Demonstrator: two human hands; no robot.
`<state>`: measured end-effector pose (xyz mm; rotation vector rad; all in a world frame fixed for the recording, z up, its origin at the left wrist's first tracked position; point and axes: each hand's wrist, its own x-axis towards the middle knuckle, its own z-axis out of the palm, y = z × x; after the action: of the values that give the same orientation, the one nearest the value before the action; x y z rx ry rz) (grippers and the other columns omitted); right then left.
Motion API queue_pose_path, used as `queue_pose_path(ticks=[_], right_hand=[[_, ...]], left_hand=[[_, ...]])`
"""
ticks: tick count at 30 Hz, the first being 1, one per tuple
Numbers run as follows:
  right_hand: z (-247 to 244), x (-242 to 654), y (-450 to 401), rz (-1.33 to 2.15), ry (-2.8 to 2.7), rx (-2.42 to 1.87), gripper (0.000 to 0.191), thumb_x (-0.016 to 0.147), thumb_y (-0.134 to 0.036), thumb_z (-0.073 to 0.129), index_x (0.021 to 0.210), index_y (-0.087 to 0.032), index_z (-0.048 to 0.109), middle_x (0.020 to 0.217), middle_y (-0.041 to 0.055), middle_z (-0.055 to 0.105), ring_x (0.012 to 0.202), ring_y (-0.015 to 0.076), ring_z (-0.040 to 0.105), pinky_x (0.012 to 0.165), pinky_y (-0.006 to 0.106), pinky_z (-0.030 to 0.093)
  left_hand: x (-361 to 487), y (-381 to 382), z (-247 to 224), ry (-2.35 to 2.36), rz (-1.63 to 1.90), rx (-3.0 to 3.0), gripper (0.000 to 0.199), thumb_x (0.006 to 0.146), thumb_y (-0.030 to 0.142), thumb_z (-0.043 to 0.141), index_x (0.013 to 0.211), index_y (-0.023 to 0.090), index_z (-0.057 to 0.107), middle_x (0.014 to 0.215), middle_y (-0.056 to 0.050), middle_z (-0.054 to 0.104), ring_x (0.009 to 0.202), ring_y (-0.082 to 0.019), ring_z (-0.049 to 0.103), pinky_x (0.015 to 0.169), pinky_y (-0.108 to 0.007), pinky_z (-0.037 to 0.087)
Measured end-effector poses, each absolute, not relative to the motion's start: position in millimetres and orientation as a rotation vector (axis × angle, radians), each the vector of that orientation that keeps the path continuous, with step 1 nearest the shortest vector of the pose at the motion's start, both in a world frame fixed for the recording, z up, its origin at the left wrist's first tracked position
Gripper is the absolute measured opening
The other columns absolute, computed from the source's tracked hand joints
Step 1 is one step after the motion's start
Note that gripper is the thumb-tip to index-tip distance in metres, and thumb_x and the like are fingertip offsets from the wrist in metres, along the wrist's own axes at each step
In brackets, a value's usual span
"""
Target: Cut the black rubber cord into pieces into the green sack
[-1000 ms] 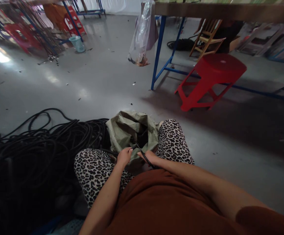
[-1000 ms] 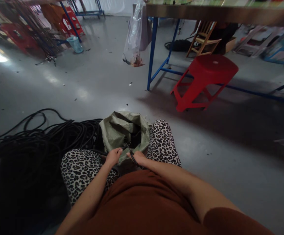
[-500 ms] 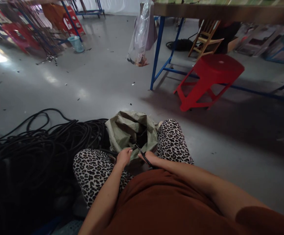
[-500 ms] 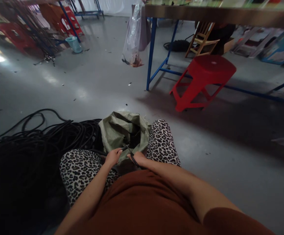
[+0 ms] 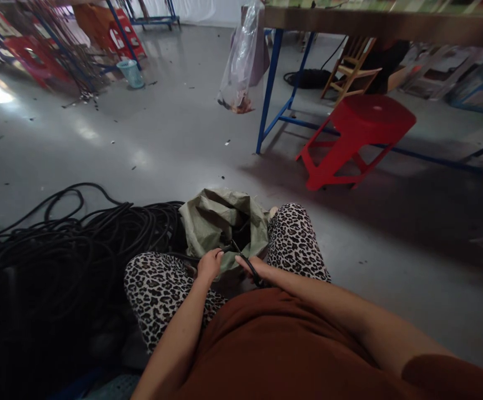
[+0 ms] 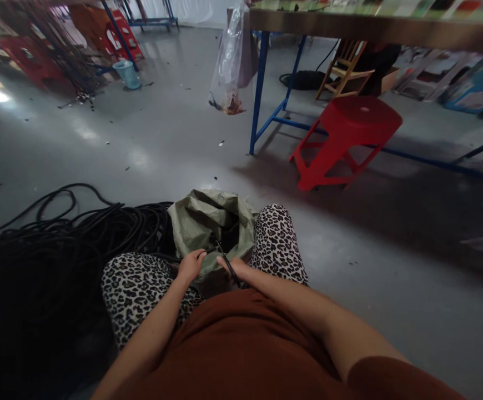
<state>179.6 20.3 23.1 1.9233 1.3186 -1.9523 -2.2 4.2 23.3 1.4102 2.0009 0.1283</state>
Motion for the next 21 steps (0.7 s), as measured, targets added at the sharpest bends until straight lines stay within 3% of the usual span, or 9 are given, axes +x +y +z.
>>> queue_pose_path(ticks=[9, 21], right_hand=[[26.9, 170.9, 20.2, -2.015, 1.294, 1.815, 0.055, 0.093, -0.061, 0.043, 0.092, -0.009, 0.061, 0.057, 0.0017, 0.055, 0.046, 0.0133, 0.055, 0.047, 0.022, 0.047], [26.5, 169.7, 18.7, -2.021, 1.363, 1.799, 0.053, 0.092, -0.059, 0.048, 0.085, -0.009, 0.063, 0.055, 0.0018, 0.055, 0.048, 0.0113, 0.055, 0.044, 0.016, 0.043]], left_hand=[[-0.7, 5.1, 23.9, 2.035, 0.278, 1.295, 0.035, 0.092, 0.034, 0.048, 0.119, 0.022, 0.066, 0.115, -0.006, 0.071, 0.101, -0.018, 0.066, 0.089, -0.027, 0.049], [-0.1, 3.5, 20.4, 2.014, 0.311, 1.306, 0.033, 0.091, 0.035, 0.051, 0.116, 0.022, 0.068, 0.106, -0.006, 0.074, 0.082, -0.016, 0.069, 0.080, -0.026, 0.050]])
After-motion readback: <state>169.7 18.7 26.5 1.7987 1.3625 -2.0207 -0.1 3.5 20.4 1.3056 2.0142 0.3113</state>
